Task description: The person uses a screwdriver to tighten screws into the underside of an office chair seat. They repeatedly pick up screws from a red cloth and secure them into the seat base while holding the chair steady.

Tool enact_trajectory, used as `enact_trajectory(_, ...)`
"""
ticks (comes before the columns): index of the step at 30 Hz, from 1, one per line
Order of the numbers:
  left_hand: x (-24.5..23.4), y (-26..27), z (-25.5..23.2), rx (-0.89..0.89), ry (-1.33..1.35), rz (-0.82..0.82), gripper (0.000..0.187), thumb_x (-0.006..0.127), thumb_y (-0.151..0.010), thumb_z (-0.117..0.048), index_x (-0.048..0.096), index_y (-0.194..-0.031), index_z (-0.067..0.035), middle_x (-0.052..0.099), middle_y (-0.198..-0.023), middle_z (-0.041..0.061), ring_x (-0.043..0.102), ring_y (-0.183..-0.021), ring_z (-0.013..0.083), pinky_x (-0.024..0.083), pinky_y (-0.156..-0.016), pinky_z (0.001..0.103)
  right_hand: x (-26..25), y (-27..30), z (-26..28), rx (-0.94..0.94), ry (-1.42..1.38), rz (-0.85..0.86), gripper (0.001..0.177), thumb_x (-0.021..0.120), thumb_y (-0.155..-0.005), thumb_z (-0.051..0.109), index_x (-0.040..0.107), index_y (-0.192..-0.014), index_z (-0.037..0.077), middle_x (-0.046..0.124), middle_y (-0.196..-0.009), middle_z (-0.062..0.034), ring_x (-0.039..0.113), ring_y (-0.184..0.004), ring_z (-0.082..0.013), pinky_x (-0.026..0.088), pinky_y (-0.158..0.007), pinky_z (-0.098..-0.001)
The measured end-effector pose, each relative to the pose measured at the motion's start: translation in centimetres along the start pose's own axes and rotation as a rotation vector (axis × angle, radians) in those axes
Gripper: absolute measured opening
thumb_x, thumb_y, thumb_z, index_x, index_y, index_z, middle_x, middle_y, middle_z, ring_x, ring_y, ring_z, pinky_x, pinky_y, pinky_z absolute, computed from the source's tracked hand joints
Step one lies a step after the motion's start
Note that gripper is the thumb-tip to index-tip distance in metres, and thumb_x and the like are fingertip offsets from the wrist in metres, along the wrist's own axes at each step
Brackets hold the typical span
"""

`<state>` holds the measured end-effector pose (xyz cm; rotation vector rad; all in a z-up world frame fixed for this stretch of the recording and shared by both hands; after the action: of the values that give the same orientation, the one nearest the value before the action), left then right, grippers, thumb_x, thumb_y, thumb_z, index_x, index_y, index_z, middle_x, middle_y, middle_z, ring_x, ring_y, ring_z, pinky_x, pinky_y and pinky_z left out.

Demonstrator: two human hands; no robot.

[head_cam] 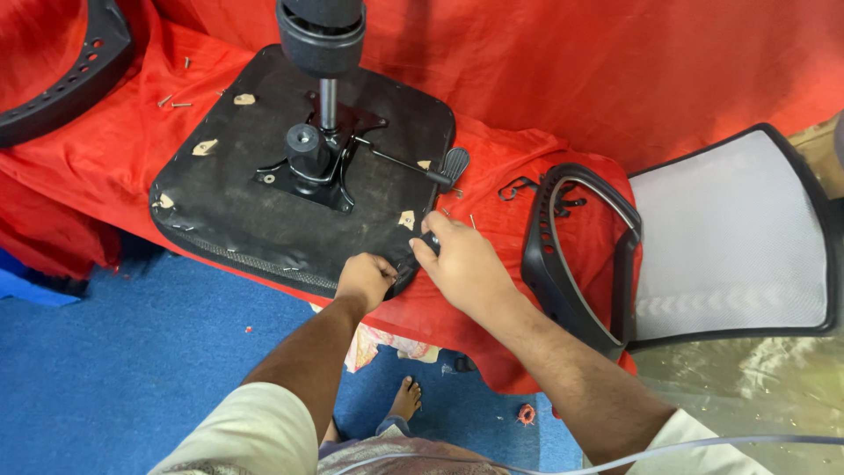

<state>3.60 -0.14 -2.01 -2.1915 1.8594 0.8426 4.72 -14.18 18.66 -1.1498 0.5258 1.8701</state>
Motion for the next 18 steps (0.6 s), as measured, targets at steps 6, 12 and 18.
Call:
enact_trajectory(6, -0.07, 0.37, 0.24, -0.024, -0.006, -0.067, 0.009, 0.077, -0.079, -0.007, 0.075, -0.086, -0.002, 0.075, -0.085, 0.018, 0.074, -0.082, 0.0327, 0.058, -0.078, 0.04, -0.22, 0.62, -0.02, -0.13, 0.023, -0.05, 0.033, 0.067, -0.087, 0.018, 0.059, -0.111, -0.003, 0.063, -0.115, -0.0283, 0.066, -0.098, -0.042, 0.055, -0.082, -0.0456)
enact_trajectory(12, 0.03, -0.04, 0.53, 0.076, -0.046, -0.095, 0.008, 0.072, -0.078, -0.008, 0.077, -0.083, -0.004, 0.073, -0.085, 0.02, 0.072, -0.083, 0.0375, 0.058, -0.078, 0.042, 0.04, 0.43, 0.16, -0.096, 0.012, -0.024, 0.032, 0.065, -0.091, 0.019, 0.062, -0.116, -0.001, 0.067, -0.104, -0.024, 0.066, -0.097, -0.0422, 0.052, -0.081, -0.0484)
enact_trajectory(18, 0.4, 0.1, 0.46, 0.134, -0.152, -0.11, 0.01, 0.069, -0.081, -0.011, 0.077, -0.081, -0.006, 0.075, -0.087, 0.018, 0.072, -0.088, 0.0372, 0.058, -0.085, 0.044, 0.51, 0.11, 0.21, 0.028, 0.08, 0.031, 0.029, 0.066, -0.097, 0.026, 0.061, -0.109, 0.0, 0.069, -0.101, -0.0238, 0.068, -0.098, -0.0415, 0.053, -0.086, -0.0479)
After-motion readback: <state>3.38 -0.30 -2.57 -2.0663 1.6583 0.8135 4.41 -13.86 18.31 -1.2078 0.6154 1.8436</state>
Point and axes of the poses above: each hand's wrist, its own y-axis away from the middle knuckle, its own x-axis out of the palm, z = x × y, the point moved 4 cm from there along -y, towards the middle knuckle
